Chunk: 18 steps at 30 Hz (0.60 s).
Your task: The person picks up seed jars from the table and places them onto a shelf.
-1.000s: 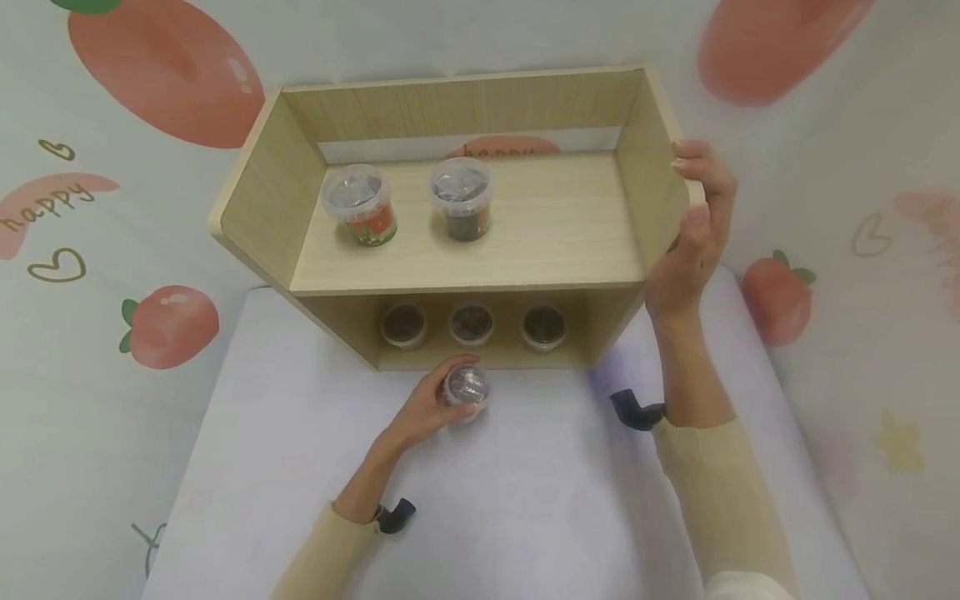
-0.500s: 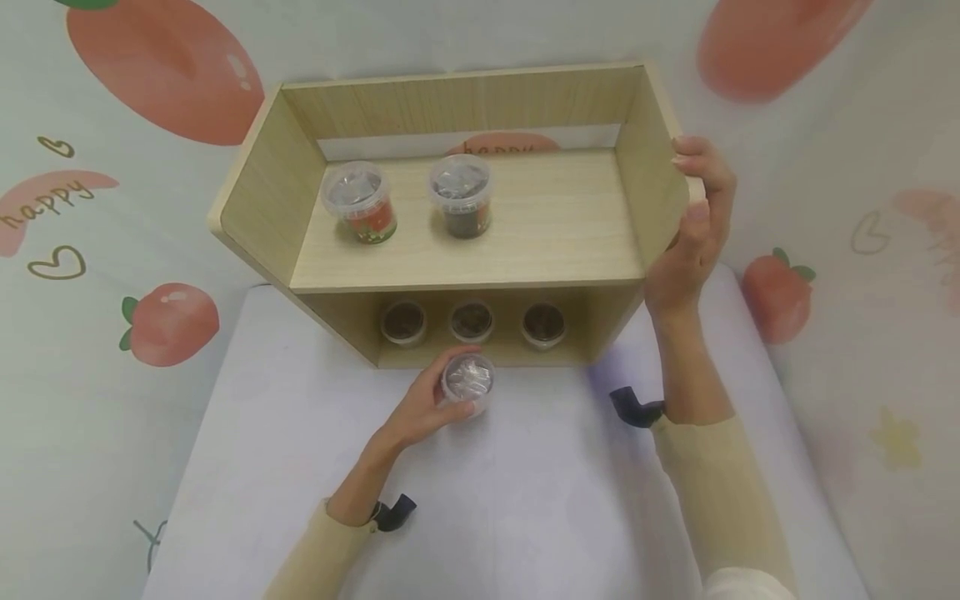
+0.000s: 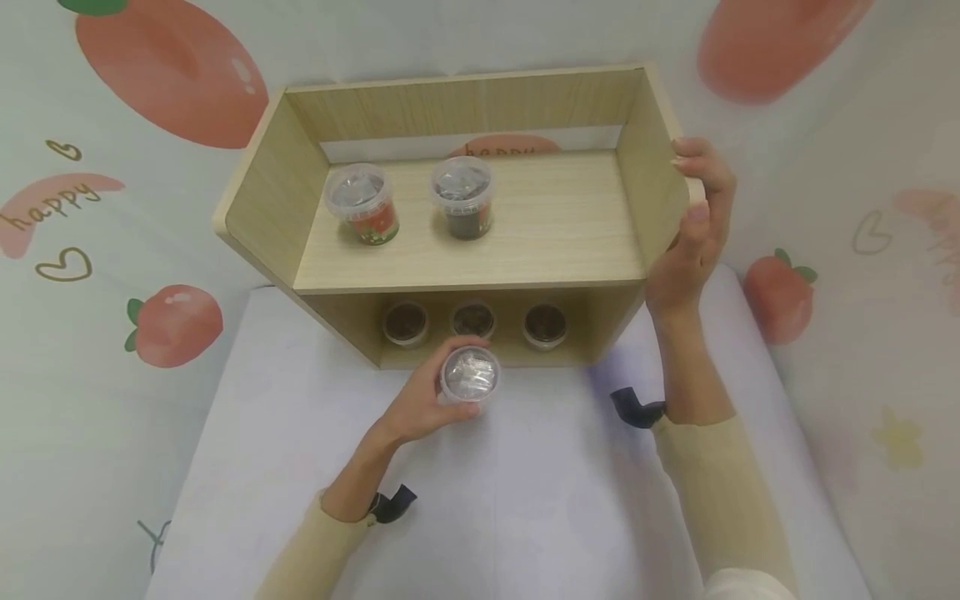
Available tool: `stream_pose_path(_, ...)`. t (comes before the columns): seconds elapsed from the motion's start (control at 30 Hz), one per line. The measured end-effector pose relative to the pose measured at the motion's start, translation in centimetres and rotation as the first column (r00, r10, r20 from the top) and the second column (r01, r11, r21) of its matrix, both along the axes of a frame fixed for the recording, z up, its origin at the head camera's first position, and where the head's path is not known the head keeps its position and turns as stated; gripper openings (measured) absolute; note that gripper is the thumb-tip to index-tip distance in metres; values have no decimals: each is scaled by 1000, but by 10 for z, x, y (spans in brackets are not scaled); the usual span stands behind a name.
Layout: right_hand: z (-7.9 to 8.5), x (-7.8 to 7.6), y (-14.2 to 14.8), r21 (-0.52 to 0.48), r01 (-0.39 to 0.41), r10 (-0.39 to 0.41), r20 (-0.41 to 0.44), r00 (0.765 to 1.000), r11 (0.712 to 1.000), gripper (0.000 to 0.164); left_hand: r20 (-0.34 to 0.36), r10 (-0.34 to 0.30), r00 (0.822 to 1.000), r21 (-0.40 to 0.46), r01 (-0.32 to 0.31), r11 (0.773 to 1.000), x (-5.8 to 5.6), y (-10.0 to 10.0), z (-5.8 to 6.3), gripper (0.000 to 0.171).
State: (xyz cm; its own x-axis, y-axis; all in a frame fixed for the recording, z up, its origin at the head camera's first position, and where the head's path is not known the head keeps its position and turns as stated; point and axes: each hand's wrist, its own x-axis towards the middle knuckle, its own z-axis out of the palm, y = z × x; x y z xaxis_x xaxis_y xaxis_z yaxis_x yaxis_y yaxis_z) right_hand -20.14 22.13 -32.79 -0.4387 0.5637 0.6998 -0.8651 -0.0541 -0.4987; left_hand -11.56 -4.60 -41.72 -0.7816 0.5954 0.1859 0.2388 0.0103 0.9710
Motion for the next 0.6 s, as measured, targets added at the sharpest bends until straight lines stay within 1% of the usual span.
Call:
stream_pose_path(0.2, 0, 0, 0, 13, 0, 0, -7, 1000, 1000, 31, -54, -22, 998, -29, 21, 999, 0, 4, 20, 66)
stream_pose_path(0.4, 0, 1, 0, -5, 2, -2, 8, 1000, 1000, 29, -62, -50, 997, -27, 48, 998, 0, 8, 38, 64)
stream_pose_path(0.53, 0, 2, 1, -3, 6, -6, 10, 1000, 1000, 29, -63, -40, 997, -29, 38, 999, 0, 11, 45, 63)
stream_pose_path(0.6, 0, 2, 1, 2, 7, -7, 13, 1000, 1000, 28, -83, -25, 996, -38, 22, 999, 0, 12, 49, 62)
